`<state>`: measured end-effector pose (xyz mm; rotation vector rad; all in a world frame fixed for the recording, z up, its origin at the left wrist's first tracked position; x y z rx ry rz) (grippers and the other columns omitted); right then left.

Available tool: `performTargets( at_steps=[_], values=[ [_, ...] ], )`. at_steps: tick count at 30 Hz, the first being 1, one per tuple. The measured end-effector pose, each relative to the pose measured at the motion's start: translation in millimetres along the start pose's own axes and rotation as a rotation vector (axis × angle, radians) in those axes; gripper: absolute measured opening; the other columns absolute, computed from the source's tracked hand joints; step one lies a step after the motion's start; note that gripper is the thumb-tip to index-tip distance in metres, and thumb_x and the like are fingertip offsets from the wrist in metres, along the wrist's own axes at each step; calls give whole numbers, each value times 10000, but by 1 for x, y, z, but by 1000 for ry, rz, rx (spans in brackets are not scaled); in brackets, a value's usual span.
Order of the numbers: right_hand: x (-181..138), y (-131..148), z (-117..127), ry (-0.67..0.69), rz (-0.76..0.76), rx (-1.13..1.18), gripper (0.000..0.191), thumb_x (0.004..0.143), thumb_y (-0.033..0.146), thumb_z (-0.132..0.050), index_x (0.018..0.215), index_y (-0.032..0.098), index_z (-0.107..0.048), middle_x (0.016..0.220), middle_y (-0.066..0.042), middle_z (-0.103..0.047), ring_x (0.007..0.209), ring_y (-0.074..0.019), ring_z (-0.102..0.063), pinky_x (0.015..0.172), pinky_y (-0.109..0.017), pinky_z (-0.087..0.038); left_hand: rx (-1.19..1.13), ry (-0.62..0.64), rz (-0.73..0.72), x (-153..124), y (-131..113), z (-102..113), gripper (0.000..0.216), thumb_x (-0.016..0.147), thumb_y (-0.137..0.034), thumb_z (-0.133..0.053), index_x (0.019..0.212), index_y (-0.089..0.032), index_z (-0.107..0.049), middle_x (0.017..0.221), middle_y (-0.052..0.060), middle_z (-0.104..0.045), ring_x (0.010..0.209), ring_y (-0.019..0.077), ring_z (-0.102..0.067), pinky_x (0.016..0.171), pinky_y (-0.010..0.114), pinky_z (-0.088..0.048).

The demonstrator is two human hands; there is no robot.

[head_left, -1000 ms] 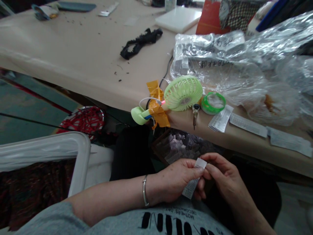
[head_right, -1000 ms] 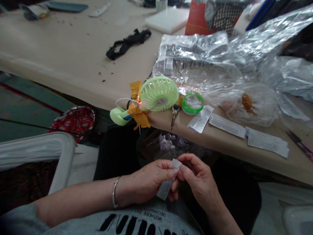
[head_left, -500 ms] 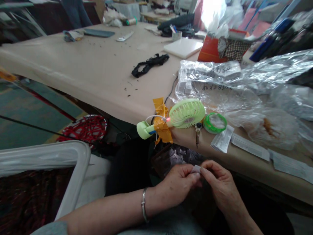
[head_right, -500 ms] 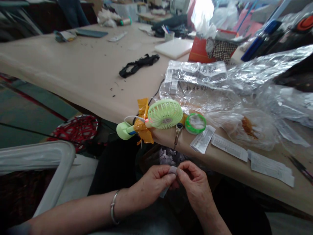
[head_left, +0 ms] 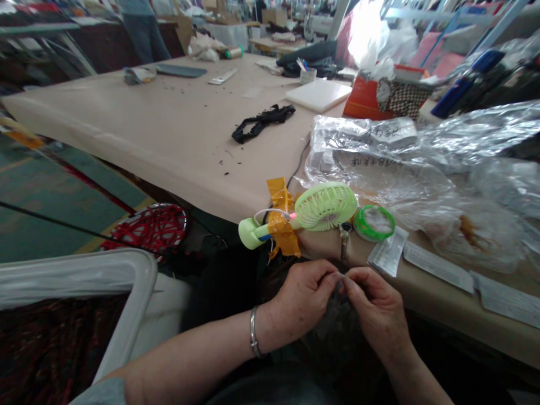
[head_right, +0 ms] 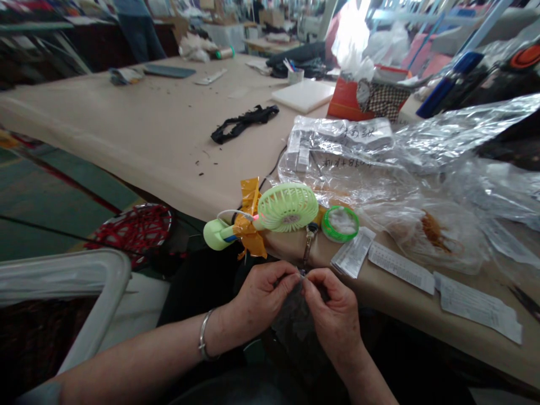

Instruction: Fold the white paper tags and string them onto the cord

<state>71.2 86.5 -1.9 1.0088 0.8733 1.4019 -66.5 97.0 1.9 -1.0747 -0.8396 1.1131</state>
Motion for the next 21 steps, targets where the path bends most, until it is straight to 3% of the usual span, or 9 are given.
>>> performTargets(
  at_steps=[4, 13, 21],
  values=[
    [2, 7, 1, -33, 80, -52, 142, 826, 275, -586, 716, 193, -621, 610, 19, -606, 556, -109, -558, 545, -199, -463, 51, -4, -50, 1, -3, 1, 232, 913, -247, -482, 783, -175, -660, 709, -11, -658, 654, 89, -567, 641, 187, -411],
    [5, -5, 4, -45, 94, -74, 116, 858, 280, -588, 777, 203, -618, 671, 13, -639, 627, -127, -602, 602, -222, -482, 137, 1, -82, 6, -8, 3, 259, 923, -248, -462, 763, -185, -655, 734, -4, -670, 661, 96, -573, 660, 195, -414],
    [8, 2, 4, -42, 125, -122, 103, 855, 253, -580, 777, 202, -624, 663, 21, -636, 623, -119, -599, 602, -213, -476, 175, 6, -101, 9, -7, 3, 265, 928, -251, -459, 754, -180, -645, 719, -10, -659, 651, 89, -560, 638, 186, -395]
  ],
)
Point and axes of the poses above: each hand's wrist, its own x-axis towards the middle knuckle, its own z-axis out of the back of the hand, y = z × x, the point moved 7 cm from there along x, towards the middle knuckle
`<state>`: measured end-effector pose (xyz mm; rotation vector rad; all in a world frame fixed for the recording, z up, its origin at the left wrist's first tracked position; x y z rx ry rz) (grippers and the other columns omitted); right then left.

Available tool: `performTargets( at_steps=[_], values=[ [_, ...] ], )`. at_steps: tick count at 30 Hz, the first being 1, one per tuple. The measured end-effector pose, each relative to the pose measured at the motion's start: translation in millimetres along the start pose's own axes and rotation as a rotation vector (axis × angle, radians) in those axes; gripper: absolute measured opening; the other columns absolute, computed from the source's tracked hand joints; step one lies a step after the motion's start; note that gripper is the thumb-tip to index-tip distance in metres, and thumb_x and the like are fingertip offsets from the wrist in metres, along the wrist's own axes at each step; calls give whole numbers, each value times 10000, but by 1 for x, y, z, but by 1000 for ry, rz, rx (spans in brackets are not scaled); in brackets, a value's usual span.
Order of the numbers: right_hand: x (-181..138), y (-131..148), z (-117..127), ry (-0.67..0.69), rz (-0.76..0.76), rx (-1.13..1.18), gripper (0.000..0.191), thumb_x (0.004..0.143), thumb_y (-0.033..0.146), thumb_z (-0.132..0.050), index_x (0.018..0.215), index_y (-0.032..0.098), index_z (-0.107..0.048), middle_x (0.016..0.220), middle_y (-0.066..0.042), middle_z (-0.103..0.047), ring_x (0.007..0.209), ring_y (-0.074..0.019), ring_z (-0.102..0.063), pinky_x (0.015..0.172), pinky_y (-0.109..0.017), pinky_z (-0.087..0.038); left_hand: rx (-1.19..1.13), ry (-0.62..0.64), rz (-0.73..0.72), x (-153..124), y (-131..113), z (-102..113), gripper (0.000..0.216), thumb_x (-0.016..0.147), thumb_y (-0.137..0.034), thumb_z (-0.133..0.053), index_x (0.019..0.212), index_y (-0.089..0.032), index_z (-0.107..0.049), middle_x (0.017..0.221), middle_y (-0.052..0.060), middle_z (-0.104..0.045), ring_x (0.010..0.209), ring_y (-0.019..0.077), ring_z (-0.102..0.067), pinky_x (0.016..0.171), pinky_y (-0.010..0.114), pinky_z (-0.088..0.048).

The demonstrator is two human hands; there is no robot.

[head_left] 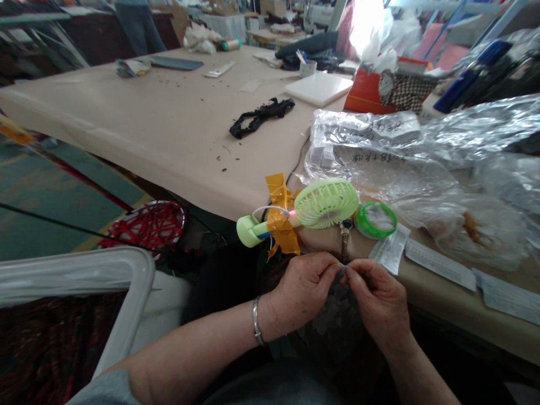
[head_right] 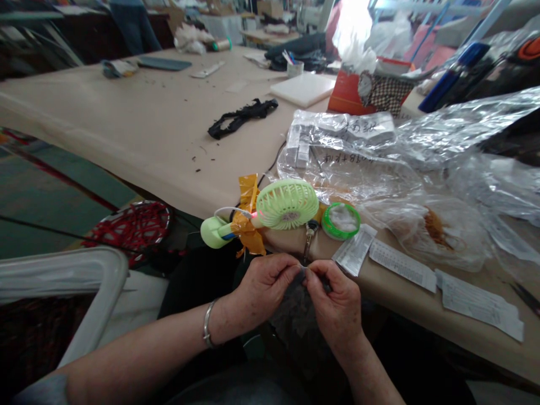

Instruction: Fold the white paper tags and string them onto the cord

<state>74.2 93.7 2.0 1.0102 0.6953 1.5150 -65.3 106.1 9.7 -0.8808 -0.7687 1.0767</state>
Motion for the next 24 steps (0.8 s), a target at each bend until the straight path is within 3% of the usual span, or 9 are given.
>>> performTargets(
  at_steps=[11, 16, 20, 24],
  values=[
    [0, -2, 0, -29, 11, -9, 106, 880, 278, -564, 811, 211, -610, 664, 23, -634, 624, -122, -606, 605, -219, -481, -10, -18, -6, 5, 1, -1, 278, 927, -246, -452, 715, -179, -620, 694, -12, -635, 649, 91, -548, 637, 192, -384],
    [-14, 10, 4, 59, 59, -59, 57, 881, 249, -569, 876, 227, -622, 693, 33, -653, 613, -112, -629, 592, -197, -498, -84, 0, 26, -7, 3, -2, 247, 927, -247, -462, 777, -176, -645, 720, -14, -649, 658, 82, -560, 642, 178, -393],
    [-15, 37, 26, 28, 249, -231, 148, 869, 213, -585, 1011, 250, -606, 760, 32, -685, 628, -111, -656, 624, -195, -518, -76, 20, 109, -17, 16, -3, 262, 922, -271, -463, 784, -175, -664, 701, 2, -644, 656, 104, -566, 624, 198, -399],
    [9, 58, 52, -93, 507, -492, 172, 876, 181, -557, 1024, 239, -622, 934, -41, -674, 881, -185, -652, 821, -302, -519, -130, 29, 190, -23, 34, -4, 216, 894, -261, -504, 994, -205, -687, 955, 29, -714, 866, 149, -635, 794, 232, -449]
  ],
)
Point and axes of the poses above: each hand's wrist, its own x-axis towards the middle knuckle, its own z-axis out of the back of the hand, y = z × x, the point moved 7 cm from there along x, towards the middle knuckle
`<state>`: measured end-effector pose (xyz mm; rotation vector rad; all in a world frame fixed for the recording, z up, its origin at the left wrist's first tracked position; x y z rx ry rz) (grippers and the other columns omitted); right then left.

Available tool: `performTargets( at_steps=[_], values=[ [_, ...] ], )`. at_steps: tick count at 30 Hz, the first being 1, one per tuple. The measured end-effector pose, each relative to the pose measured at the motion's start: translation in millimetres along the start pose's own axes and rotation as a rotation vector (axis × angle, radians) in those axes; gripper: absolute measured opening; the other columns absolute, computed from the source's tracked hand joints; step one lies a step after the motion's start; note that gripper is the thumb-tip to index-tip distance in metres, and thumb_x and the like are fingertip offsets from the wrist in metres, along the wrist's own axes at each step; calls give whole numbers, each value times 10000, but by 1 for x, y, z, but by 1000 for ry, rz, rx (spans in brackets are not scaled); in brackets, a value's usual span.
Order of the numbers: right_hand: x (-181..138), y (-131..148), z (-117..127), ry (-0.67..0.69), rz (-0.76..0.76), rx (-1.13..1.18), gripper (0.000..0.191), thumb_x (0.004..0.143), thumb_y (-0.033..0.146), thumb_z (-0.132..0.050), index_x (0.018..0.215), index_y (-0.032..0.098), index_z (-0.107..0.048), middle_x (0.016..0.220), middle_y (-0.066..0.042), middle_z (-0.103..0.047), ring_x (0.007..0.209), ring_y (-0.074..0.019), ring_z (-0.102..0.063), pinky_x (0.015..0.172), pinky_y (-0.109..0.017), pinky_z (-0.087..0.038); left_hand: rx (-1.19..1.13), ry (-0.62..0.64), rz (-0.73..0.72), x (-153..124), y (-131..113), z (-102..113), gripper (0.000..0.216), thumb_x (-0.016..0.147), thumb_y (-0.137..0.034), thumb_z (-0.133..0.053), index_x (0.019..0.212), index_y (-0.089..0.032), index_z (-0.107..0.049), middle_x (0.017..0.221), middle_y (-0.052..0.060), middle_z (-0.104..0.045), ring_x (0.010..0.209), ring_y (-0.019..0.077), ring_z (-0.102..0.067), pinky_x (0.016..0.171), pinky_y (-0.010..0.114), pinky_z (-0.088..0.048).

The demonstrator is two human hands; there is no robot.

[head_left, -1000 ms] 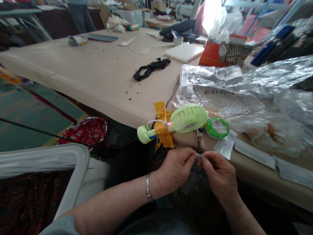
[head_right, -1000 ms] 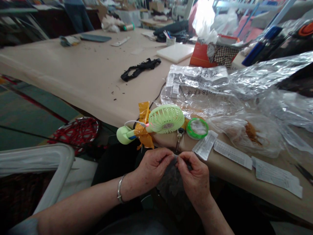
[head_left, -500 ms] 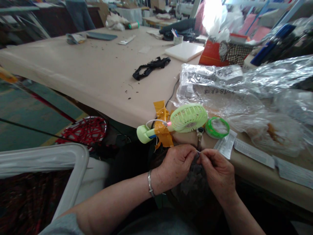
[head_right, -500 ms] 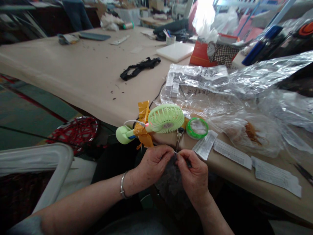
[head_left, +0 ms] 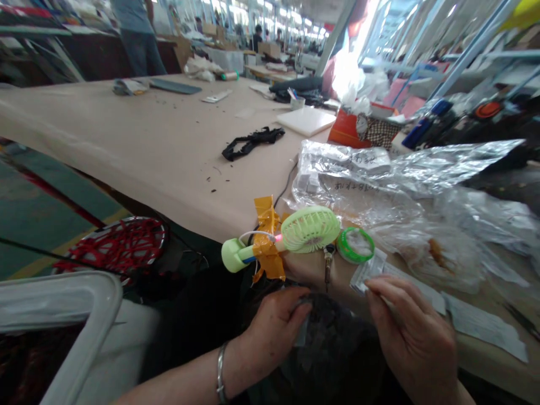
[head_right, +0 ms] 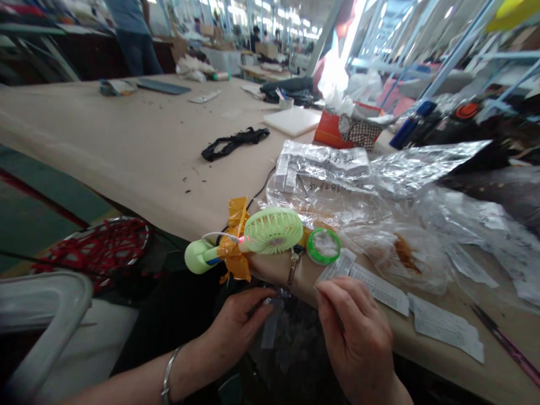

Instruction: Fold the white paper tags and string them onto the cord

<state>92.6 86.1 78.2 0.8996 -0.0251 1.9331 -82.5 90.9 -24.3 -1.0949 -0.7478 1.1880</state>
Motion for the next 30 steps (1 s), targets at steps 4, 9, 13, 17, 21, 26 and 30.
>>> performTargets(
  at_steps=[4, 9, 13, 17, 21, 26, 30],
  values=[
    [28, -27, -7, 18, 50, -320, 316, 884, 308, -558, 1169, 181, -608, 1224, -148, -594, 1230, -349, -473, 1012, -534, -398, 22, -21, 72, -3, 16, -1, 218, 865, -243, -516, 978, -193, -695, 929, 38, -718, 869, 169, -645, 803, 250, -460],
    [32, -45, -23, 102, 49, -346, 312, 891, 341, -539, 1136, 166, -622, 1281, -154, -573, 1266, -377, -435, 1011, -588, -374, 22, 31, 85, -8, 21, -11, 211, 856, -235, -490, 858, -183, -694, 813, 22, -702, 777, 156, -629, 728, 237, -457],
    [15, -48, 6, -135, 4, -106, 121, 893, 282, -565, 955, 192, -617, 1042, -89, -644, 1075, -250, -583, 946, -443, -475, 23, 50, 93, -9, 21, -15, 215, 842, -231, -480, 804, -170, -682, 743, 20, -677, 714, 145, -603, 673, 226, -439],
    [-17, -45, 11, -106, 3, -115, 57, 888, 228, -575, 919, 195, -610, 978, -74, -653, 1033, -241, -587, 910, -427, -491, -3, 89, 118, -10, 23, -22, 214, 836, -230, -482, 821, -167, -686, 760, 24, -677, 728, 146, -605, 680, 224, -434],
    [-47, -39, -8, 10, 74, -330, 334, 872, 257, -609, 1192, 168, -582, 1195, -123, -638, 1194, -336, -497, 986, -550, -426, -14, 140, 129, -14, 25, -34, 214, 823, -235, -489, 825, -157, -688, 745, 26, -663, 719, 150, -593, 678, 232, -426],
    [-55, -43, -10, -61, 97, -260, 280, 844, 146, -639, 1121, 191, -632, 1099, -89, -689, 1134, -302, -558, 950, -512, -472, -141, 197, 150, -12, 13, -48, 194, 798, -223, -498, 775, -151, -677, 703, 12, -628, 693, 137, -554, 673, 237, -409],
    [-53, -44, -1, -128, 90, -151, 231, 825, 80, -644, 1026, 193, -663, 1029, -78, -700, 1084, -269, -590, 911, -470, -502, -312, 247, 278, -6, -1, -61, 129, 745, -185, -523, 710, -146, -640, 656, 2, -593, 659, 123, -525, 646, 237, -399]
  ],
)
Point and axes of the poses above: each hand's wrist, its own x-axis towards the middle knuckle, its own z-axis out of the back of the hand, y = z × x, the point moved 7 cm from there along x, towards the middle knuckle
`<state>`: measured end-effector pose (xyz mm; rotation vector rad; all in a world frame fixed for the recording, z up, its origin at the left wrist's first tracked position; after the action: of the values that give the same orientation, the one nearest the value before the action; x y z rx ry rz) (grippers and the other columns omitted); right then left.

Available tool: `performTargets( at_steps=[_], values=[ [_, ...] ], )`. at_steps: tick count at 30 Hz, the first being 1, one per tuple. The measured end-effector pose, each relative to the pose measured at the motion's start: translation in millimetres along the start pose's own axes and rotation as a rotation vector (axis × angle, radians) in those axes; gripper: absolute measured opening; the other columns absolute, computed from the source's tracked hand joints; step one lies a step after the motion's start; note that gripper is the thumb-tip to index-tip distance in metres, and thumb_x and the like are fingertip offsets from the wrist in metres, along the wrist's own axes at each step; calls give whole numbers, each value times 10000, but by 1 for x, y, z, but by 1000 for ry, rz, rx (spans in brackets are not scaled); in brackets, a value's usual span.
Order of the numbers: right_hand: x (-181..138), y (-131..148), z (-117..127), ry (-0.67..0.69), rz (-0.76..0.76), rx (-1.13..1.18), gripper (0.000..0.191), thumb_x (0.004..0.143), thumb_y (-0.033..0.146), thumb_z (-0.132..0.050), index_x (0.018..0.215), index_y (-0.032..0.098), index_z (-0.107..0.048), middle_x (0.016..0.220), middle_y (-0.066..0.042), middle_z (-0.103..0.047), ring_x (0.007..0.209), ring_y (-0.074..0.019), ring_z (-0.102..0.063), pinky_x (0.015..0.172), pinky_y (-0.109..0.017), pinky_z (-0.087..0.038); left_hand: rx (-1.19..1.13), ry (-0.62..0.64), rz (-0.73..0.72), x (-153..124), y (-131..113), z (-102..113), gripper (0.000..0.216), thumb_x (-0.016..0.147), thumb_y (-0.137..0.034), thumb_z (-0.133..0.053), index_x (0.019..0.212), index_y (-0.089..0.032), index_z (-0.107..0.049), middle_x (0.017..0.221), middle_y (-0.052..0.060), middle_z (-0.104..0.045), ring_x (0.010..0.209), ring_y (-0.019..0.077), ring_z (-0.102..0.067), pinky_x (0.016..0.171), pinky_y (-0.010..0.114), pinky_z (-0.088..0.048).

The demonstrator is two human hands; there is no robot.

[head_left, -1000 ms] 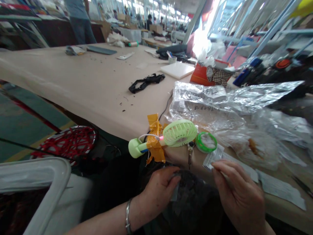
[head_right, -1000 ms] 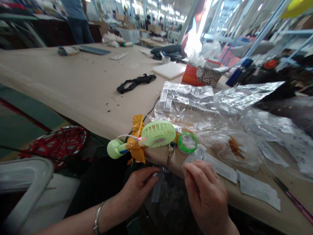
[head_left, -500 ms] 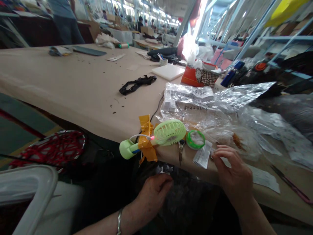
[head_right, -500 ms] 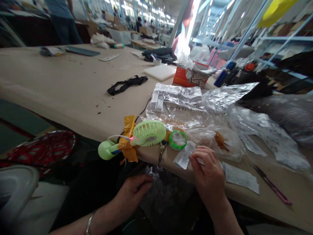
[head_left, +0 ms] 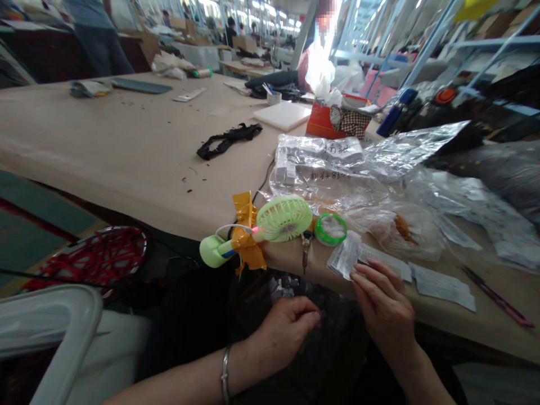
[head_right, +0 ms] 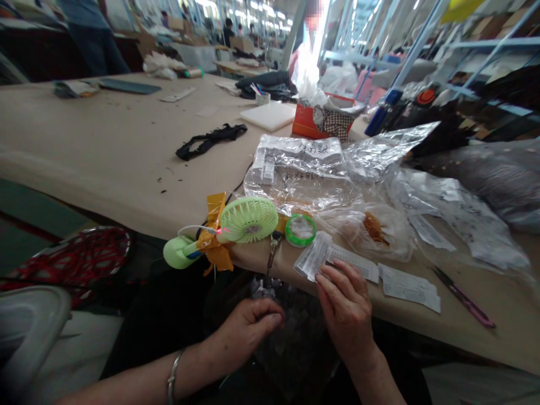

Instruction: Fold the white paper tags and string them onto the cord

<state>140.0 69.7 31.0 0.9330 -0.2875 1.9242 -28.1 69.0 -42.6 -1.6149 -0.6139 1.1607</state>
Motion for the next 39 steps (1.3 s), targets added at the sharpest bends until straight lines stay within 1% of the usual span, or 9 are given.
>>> performTargets(
  at_steps=[4, 7, 10, 12, 18, 23, 27, 34, 39],
  values=[
    [-8, 13, 10, -14, 2, 91, 246, 809, 46, -644, 1012, 183, -671, 1035, -85, -681, 1115, -263, -572, 907, -438, -505, -402, 138, 159, 4, -9, -26, 229, 792, -341, -570, 840, -125, -630, 739, 42, -637, 664, 134, -577, 661, 272, -449],
    [-19, 35, 12, 54, 51, 179, 236, 822, 42, -616, 1010, 172, -674, 1069, -93, -660, 1168, -273, -533, 926, -440, -491, -720, 230, 194, 8, -21, -44, 359, 769, -453, -638, 898, -118, -631, 772, 38, -626, 645, 111, -578, 657, 262, -464],
    [-29, 53, 12, 127, 103, 225, 253, 826, 29, -587, 1018, 169, -672, 1084, -89, -654, 1178, -271, -520, 957, -457, -470, -846, 179, 198, 14, -24, -48, 310, 697, -382, -735, 808, -113, -628, 702, -3, -578, 565, 59, -512, 544, 180, -394],
    [-29, 54, 13, 147, 116, 234, 263, 824, 39, -593, 1044, 164, -660, 1080, -87, -653, 1169, -265, -523, 956, -448, -473, -821, 132, 208, 17, -20, -48, 265, 690, -332, -745, 763, -110, -619, 659, -13, -562, 528, 45, -484, 500, 163, -355],
    [-4, 16, 25, 79, -13, 189, 284, 852, 80, -583, 1126, 151, -614, 1031, -95, -650, 1067, -228, -574, 882, -388, -508, -725, 130, 277, 14, -12, -49, 196, 781, -321, -639, 804, -135, -578, 690, 26, -621, 580, 113, -592, 604, 264, -483],
    [-9, 16, 24, 15, -69, 227, 279, 849, 75, -565, 1104, 181, -608, 1013, -85, -620, 1011, -222, -586, 847, -394, -514, -670, 83, 280, 14, -17, -46, 161, 743, -273, -639, 748, -140, -550, 637, 7, -600, 550, 105, -574, 584, 260, -478],
    [-15, 8, 28, 2, -80, 19, 386, 857, 104, -566, 1231, 201, -555, 1091, -105, -594, 1107, -270, -540, 916, -463, -474, -623, 54, 288, 12, -10, -46, 183, 664, -248, -671, 726, -154, -527, 636, -10, -586, 556, 113, -563, 575, 283, -493],
    [-2, -25, 17, 223, -102, -407, 473, 915, 406, -504, 1286, 112, -518, 1167, -167, -615, 1115, -338, -525, 924, -509, -440, -557, 60, 281, 8, 3, -49, 207, 616, -187, -632, 764, -184, -487, 574, -45, -558, 506, 126, -567, 521, 254, -452],
    [-13, -18, 8, 249, -99, -451, 376, 913, 326, -517, 1229, 128, -569, 1195, -144, -632, 1111, -330, -538, 908, -491, -431, -507, 48, 295, 6, 3, -43, 203, 633, -175, -613, 834, -148, -591, 611, -38, -553, 485, 89, -524, 493, 213, -397]
  ],
)
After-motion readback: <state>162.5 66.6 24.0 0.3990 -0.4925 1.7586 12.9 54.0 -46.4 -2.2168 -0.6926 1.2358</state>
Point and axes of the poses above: each hand's wrist, its own x-axis towards the middle knuckle, its own z-axis out of the back of the hand, y = z × x, the point moved 7 cm from there along x, towards the middle knuckle
